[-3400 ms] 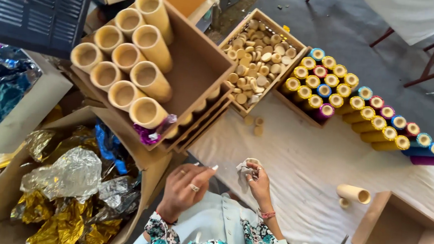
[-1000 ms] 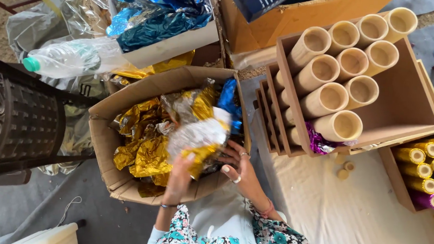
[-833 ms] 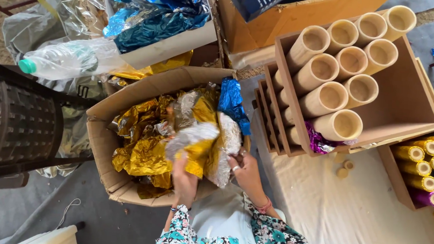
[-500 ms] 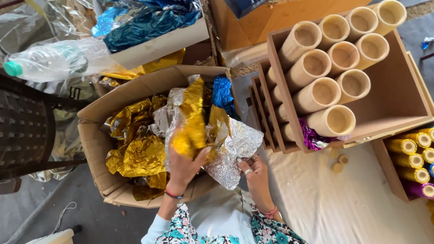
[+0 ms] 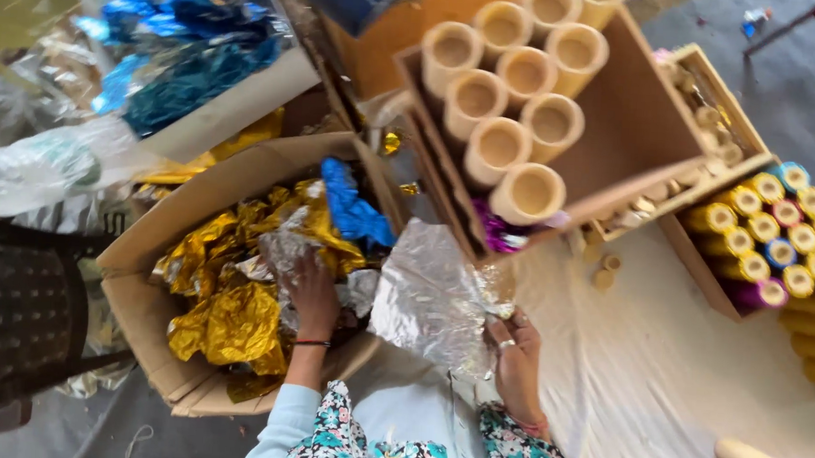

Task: Wrapping cardboard tubes with decorative gold foil.

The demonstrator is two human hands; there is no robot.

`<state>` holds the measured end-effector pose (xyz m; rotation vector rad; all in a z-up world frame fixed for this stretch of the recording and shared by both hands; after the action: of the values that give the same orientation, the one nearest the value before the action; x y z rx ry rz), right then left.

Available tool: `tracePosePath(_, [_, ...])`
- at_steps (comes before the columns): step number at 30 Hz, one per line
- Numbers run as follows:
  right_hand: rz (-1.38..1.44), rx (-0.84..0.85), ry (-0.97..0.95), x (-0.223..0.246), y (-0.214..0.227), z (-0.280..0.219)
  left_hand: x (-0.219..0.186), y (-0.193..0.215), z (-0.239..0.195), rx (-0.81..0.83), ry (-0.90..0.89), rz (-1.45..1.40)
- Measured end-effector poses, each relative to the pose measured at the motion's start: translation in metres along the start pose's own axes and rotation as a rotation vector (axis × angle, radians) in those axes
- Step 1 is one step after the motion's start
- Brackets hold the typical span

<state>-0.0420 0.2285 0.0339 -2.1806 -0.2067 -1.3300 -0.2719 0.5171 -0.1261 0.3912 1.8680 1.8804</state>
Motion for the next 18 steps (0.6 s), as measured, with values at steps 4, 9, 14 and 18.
tracePosePath(4, [0.122,-0.192,-0.005,-0.01,0.097,-0.017,0.031,-0.029,0.014,0.04,-0.07,0.005])
tracePosePath(9, [0.119,-0.36,0.102,0.019,0.177,-0.057,0.048,0.038,0.031,0.093,-0.074,-0.164])
tracePosePath(14, [0.206,-0.533,0.143,0.013,0.26,-0.095,0.005,0.137,0.011,0.126,0.144,-0.623])
tracePosePath(18, [0.179,-0.678,0.145,-0.041,0.348,-0.119,0.021,0.141,-0.008,0.157,0.205,-0.905])
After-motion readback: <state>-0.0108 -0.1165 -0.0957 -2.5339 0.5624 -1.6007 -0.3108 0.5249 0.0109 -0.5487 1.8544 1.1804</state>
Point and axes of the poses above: each hand's wrist, its own z-axis towards the middle knuckle, its own y-axis out of the back of the hand, x = y × z, the point moved 6 cm from there along z, towards the middle knuckle, and after that the axes turned 4 degrees about y, right-handed, at the moved point
